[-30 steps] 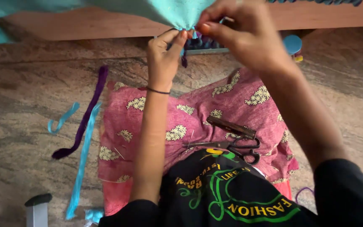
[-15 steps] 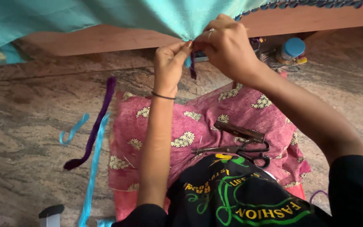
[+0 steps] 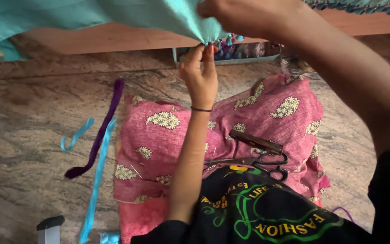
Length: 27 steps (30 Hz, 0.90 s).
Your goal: Tying blue yarn tassels onto the edge of a blue garment.
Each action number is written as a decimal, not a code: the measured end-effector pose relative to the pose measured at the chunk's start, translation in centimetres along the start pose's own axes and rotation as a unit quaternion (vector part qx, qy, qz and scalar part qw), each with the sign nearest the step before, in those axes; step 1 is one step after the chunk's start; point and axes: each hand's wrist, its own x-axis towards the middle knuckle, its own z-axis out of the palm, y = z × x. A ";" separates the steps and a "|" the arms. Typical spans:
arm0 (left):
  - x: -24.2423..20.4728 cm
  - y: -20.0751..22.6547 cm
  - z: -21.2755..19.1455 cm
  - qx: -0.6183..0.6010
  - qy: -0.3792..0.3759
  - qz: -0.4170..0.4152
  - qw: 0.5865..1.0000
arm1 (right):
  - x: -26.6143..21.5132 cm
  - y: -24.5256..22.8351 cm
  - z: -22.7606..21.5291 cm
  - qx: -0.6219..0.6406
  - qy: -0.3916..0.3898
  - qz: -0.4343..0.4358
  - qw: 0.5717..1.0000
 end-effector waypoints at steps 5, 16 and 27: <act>-1.2 0.2 1.2 0.109 0.033 -0.004 0.994 | 5.4 -1.1 2.7 -0.009 -0.001 -0.220 0.975; -2.4 -1.8 2.4 -0.054 0.077 -0.109 0.990 | 6.6 -0.3 6.0 -0.082 -0.117 -0.191 0.971; -2.0 -1.8 1.6 -0.350 0.014 -0.237 0.906 | -6.7 -2.9 5.5 0.191 0.130 0.132 0.964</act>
